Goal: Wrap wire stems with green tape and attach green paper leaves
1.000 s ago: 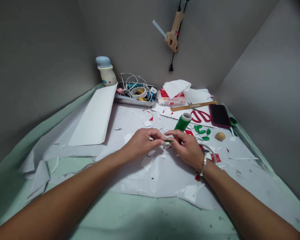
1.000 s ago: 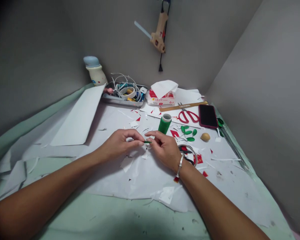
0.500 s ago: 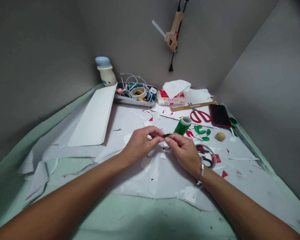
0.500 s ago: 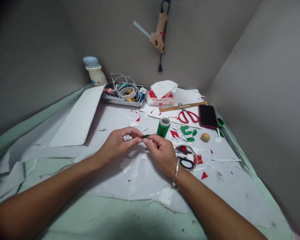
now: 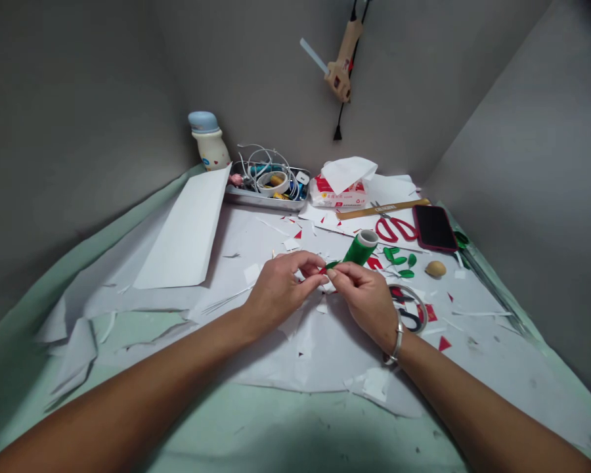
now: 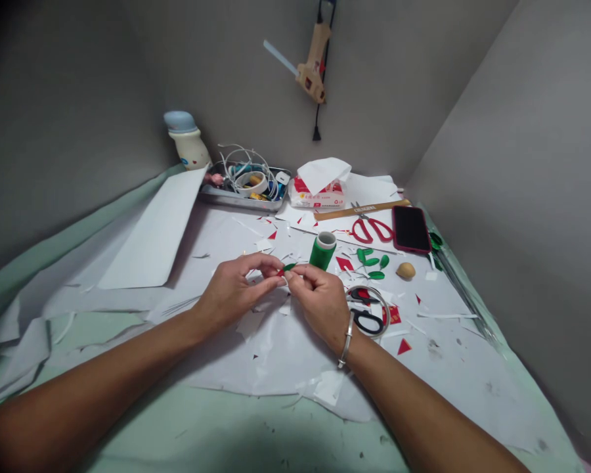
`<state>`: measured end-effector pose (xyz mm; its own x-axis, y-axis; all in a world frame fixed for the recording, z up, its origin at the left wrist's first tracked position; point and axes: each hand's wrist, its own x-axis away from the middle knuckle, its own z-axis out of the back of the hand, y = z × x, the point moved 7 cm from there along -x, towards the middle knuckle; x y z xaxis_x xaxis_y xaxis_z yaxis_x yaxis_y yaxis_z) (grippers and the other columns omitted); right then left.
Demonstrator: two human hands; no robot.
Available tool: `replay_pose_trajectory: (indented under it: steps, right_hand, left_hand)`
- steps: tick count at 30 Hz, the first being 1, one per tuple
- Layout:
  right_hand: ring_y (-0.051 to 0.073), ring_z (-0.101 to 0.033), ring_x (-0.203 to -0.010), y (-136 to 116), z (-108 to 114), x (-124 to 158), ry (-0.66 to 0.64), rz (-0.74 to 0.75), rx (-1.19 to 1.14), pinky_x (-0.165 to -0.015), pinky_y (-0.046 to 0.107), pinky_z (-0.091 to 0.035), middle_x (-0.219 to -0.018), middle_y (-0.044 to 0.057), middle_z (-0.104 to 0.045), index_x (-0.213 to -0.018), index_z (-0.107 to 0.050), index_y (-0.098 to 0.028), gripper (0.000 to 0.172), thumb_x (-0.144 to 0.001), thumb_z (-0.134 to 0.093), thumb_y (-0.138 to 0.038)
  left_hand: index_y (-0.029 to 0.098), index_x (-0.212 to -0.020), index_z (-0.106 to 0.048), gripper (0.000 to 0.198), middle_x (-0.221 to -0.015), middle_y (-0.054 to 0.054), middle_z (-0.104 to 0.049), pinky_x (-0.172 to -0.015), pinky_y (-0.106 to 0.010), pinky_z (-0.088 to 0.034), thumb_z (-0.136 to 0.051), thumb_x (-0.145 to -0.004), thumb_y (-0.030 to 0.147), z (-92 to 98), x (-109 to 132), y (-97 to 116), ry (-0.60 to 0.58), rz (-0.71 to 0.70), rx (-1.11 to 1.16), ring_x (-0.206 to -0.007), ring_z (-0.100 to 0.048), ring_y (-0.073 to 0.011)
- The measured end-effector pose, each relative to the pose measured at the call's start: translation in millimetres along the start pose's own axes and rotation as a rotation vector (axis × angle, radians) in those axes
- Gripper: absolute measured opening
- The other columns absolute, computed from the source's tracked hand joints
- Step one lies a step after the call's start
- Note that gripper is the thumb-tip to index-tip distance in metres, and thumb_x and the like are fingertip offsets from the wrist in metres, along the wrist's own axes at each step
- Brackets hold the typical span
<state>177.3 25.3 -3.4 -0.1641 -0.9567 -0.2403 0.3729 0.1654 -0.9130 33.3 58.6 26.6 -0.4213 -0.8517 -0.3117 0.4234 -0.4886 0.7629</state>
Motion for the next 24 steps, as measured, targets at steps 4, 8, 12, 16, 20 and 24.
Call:
replay_pose_trajectory:
  steps: [4,8,12,16,20,24]
  right_hand:
    - [0.011,-0.037,-0.053,0.5,-1.8,0.0,-0.014,-0.002,-0.004,-0.050,0.023,-0.034,-0.056,-0.003,-0.049,-0.070,-0.067,-0.019,0.021,-0.082,-0.060,-0.035]
    - [0.011,-0.038,-0.054,1.0,-1.8,0.2,-0.017,-0.003,-0.005,-0.051,0.022,-0.034,-0.057,-0.003,-0.049,-0.070,-0.067,-0.018,0.022,-0.082,-0.060,-0.036]
    - [0.011,-0.038,-0.055,1.4,0.6,1.0,0.012,-0.002,0.003,-0.052,0.022,-0.034,-0.058,-0.004,-0.048,-0.071,-0.066,-0.018,0.023,-0.083,-0.059,-0.036]
    - [0.011,-0.037,-0.054,1.1,0.9,0.8,0.022,-0.001,0.001,-0.051,0.022,-0.033,-0.056,-0.004,-0.045,-0.071,-0.065,-0.018,0.023,-0.083,-0.058,-0.037]
    - [0.010,-0.037,-0.052,-0.3,1.5,0.1,0.038,0.011,0.012,-0.051,0.022,-0.033,-0.054,-0.005,-0.045,-0.068,-0.064,-0.019,0.024,-0.083,-0.059,-0.037]
    - [0.010,-0.037,-0.053,0.3,0.2,0.2,0.020,0.009,0.017,-0.051,0.022,-0.033,-0.055,-0.005,-0.044,-0.069,-0.064,-0.019,0.025,-0.083,-0.060,-0.038]
  left_hand:
    - [0.021,-0.115,-0.062,0.036,-0.082,0.001,-0.070,-0.070,-0.027,-0.050,-0.067,-0.079,0.021,-2.1,1.2,-4.4,-0.029,0.059,0.030,-0.069,-0.062,-0.0128]
    - [0.019,-0.100,-0.066,0.020,-0.081,0.000,-0.069,-0.066,-0.025,-0.049,-0.065,-0.081,0.023,-3.2,1.1,-4.7,-0.065,0.059,0.072,-0.074,-0.063,-0.0136]
    - [0.020,-0.096,-0.068,0.015,-0.096,-0.003,-0.066,-0.071,-0.025,-0.051,-0.063,-0.082,0.023,-3.9,-0.4,-3.4,-0.080,0.002,0.124,-0.085,-0.062,-0.0143]
    - [0.021,-0.096,-0.069,0.015,-0.104,-0.005,-0.063,-0.075,-0.027,-0.051,-0.062,-0.083,0.023,-3.1,-1.0,-3.3,-0.053,-0.003,0.158,-0.089,-0.061,-0.0149]
    - [0.019,-0.109,-0.063,0.028,-0.084,-0.002,-0.067,-0.071,-0.027,-0.050,-0.063,-0.082,0.023,-2.7,0.3,-7.1,-0.014,0.122,0.186,-0.080,-0.062,-0.0151]
    - [0.018,-0.096,-0.068,0.016,-0.083,-0.001,-0.070,-0.072,-0.027,-0.049,-0.062,-0.082,0.024,-4.7,0.8,-7.5,-0.030,0.145,0.170,-0.079,-0.063,-0.0149]
